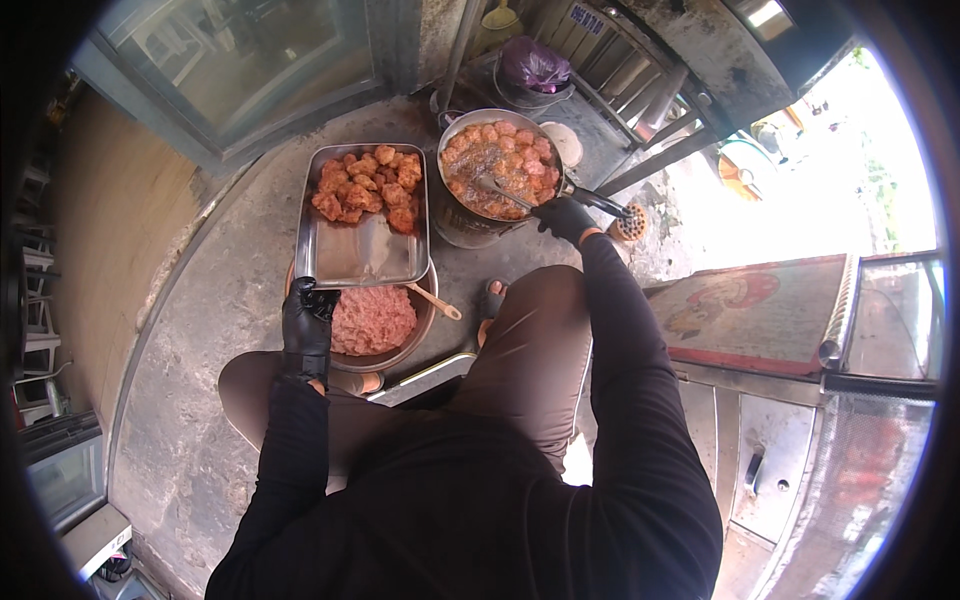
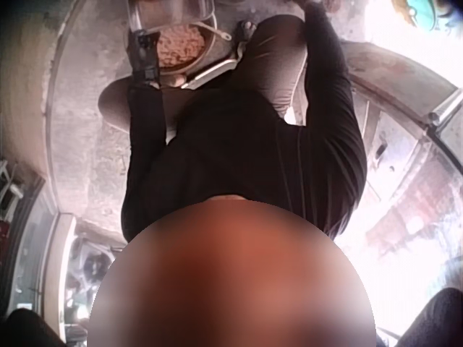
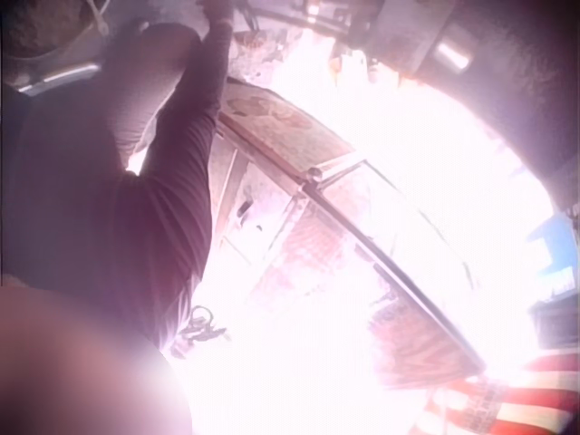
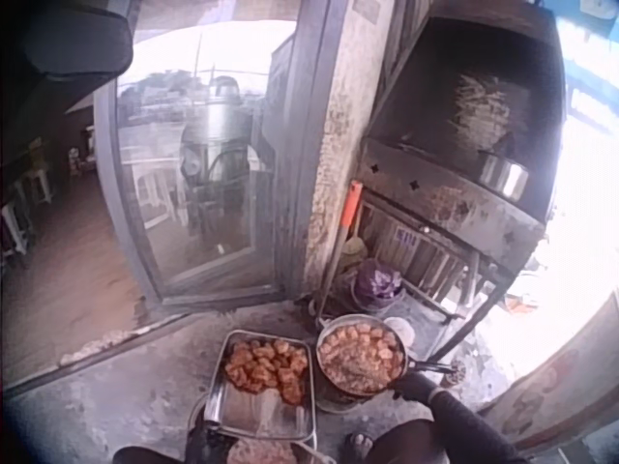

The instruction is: The person shapes ground meat into balls by hand and places them into a pot of boiling liquid. They then use a slotted spoon to transfer cooked meatballs from the pot onto a metal tray.

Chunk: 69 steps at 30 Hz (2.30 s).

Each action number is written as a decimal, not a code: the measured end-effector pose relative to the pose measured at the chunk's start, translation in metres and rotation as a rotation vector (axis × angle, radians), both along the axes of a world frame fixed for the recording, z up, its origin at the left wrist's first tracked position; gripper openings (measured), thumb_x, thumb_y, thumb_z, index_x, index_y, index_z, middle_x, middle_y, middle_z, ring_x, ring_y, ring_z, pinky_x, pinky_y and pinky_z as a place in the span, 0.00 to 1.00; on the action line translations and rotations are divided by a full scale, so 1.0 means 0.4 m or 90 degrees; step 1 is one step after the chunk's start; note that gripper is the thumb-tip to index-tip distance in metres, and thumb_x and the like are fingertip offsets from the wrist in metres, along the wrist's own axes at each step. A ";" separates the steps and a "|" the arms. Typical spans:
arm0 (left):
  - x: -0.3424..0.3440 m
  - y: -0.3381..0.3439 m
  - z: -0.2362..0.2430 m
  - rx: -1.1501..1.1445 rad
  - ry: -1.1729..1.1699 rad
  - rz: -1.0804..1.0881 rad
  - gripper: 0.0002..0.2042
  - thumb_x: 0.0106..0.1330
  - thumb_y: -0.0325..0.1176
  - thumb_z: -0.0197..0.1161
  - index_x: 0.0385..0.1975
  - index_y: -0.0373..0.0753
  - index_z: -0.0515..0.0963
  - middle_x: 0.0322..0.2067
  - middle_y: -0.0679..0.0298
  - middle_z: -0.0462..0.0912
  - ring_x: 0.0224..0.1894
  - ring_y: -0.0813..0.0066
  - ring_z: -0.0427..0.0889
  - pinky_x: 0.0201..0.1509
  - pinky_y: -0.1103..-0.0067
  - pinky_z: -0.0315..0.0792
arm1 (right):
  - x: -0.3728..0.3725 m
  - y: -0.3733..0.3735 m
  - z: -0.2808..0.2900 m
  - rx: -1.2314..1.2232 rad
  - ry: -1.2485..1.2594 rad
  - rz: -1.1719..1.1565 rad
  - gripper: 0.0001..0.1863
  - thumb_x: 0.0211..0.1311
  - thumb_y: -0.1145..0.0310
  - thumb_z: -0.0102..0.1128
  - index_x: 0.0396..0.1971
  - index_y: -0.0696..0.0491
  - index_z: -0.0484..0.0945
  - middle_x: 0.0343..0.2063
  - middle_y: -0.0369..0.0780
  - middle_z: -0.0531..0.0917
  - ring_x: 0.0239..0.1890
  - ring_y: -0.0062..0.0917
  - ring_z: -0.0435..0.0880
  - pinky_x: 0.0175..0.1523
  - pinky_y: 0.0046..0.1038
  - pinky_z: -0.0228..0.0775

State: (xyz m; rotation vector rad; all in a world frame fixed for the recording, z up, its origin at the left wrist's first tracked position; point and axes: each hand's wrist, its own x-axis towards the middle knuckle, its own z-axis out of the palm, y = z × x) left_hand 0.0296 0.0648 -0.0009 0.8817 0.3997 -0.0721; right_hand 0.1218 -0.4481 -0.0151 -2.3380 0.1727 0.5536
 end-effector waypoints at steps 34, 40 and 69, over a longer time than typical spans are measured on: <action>-0.005 -0.008 0.021 -0.012 0.036 0.014 0.07 0.67 0.33 0.62 0.39 0.37 0.81 0.34 0.63 0.83 0.35 0.72 0.83 0.42 0.75 0.80 | -0.029 0.065 0.052 0.139 0.007 -0.045 0.18 0.69 0.53 0.59 0.46 0.52 0.86 0.30 0.34 0.87 0.23 0.16 0.74 0.25 0.21 0.66; -0.004 -0.013 0.015 -0.024 0.026 0.001 0.08 0.68 0.34 0.62 0.41 0.37 0.80 0.34 0.62 0.83 0.36 0.72 0.83 0.44 0.75 0.79 | -0.047 0.017 0.044 0.138 -0.090 -0.043 0.18 0.71 0.56 0.57 0.46 0.54 0.86 0.31 0.35 0.87 0.22 0.15 0.75 0.24 0.21 0.65; -0.023 -0.010 -0.015 0.027 -0.060 -0.101 0.06 0.68 0.29 0.58 0.39 0.35 0.78 0.40 0.54 0.84 0.44 0.62 0.87 0.54 0.66 0.83 | -0.009 0.331 0.349 -0.048 -0.341 0.136 0.20 0.66 0.59 0.66 0.52 0.55 0.83 0.38 0.47 0.89 0.38 0.34 0.89 0.48 0.33 0.78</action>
